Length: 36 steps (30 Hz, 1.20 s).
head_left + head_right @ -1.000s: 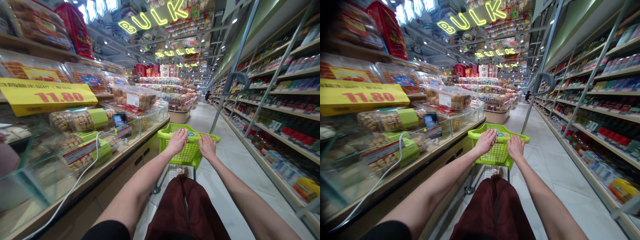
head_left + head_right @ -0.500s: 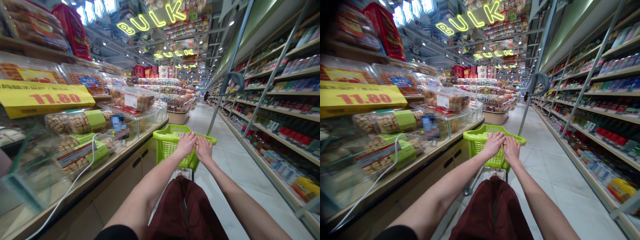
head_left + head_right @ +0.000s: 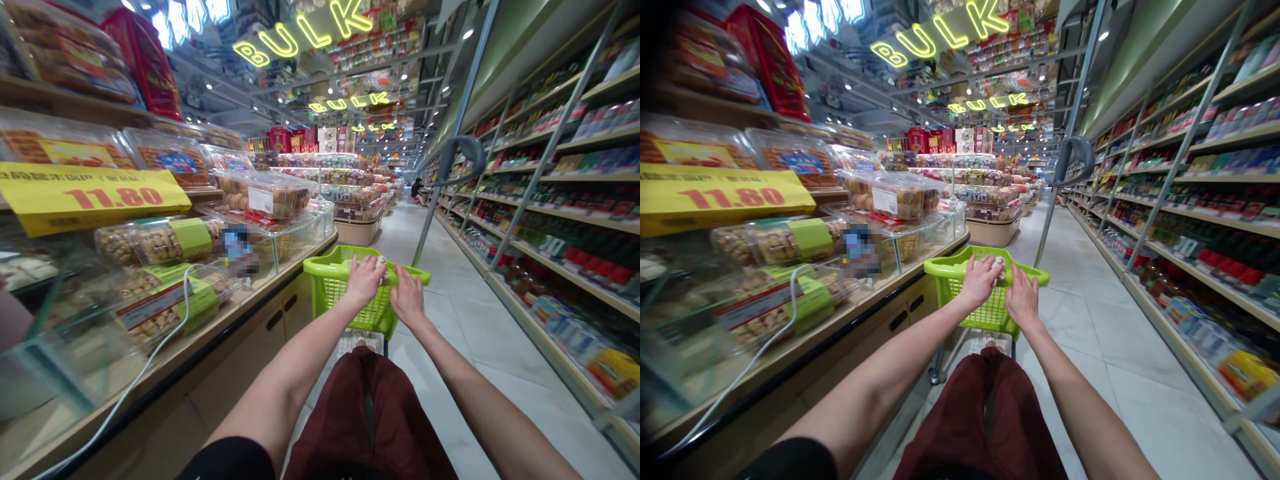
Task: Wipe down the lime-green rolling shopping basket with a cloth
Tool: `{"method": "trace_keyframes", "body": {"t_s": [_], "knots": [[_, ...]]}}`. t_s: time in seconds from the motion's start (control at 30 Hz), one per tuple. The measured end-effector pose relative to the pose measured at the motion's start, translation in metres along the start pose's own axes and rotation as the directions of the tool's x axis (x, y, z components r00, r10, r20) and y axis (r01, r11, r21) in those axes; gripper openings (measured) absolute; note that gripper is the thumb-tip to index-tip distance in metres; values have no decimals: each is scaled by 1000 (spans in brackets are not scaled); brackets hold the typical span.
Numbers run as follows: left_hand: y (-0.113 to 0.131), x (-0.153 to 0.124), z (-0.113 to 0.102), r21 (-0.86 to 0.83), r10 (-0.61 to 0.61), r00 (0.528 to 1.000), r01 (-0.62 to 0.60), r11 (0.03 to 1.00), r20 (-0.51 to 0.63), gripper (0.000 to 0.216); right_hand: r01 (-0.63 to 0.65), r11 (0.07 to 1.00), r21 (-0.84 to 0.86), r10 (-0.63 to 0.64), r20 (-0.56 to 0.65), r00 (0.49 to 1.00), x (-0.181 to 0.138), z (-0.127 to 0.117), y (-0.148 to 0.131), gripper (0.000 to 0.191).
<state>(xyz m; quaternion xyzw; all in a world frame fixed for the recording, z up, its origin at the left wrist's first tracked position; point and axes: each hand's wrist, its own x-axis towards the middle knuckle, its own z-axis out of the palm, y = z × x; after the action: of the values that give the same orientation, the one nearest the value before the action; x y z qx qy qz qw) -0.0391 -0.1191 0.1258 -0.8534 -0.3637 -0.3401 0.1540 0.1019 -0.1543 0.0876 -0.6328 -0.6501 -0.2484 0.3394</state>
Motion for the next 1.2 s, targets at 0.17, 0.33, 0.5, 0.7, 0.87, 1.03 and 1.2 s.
{"method": "trace_keyframes", "body": {"t_s": [0.17,0.33,0.5,0.7,0.87,1.03,1.2], "knots": [[-21,-13,-5,8,53,998,-53,999,-21,39,7,1000,11,-7,-8,1000,-4,-2,8,56],[-70,-39,-16,43,-252,965,256,966,-78,40,0,999,36,0,-5,1000,-3,2,7,58],[-27,-18,-5,-18,-143,989,143,990,-41,42,-21,1000,11,21,-8,1000,-1,1,0,59],[-17,-15,-1,-17,36,999,-36,999,-9,45,16,1000,-17,-16,1,1000,-4,-2,6,60],[-86,-49,-14,60,-185,980,189,980,-67,43,8,1000,-10,-8,-2,1000,-5,0,4,57],[-65,-42,-11,45,-178,981,182,982,-80,41,-7,1000,-12,7,-19,1000,-4,1,-2,57],[-20,-21,-4,-19,24,999,-25,1000,-41,43,61,998,-28,-62,-4,998,-5,-1,3,57]]}}
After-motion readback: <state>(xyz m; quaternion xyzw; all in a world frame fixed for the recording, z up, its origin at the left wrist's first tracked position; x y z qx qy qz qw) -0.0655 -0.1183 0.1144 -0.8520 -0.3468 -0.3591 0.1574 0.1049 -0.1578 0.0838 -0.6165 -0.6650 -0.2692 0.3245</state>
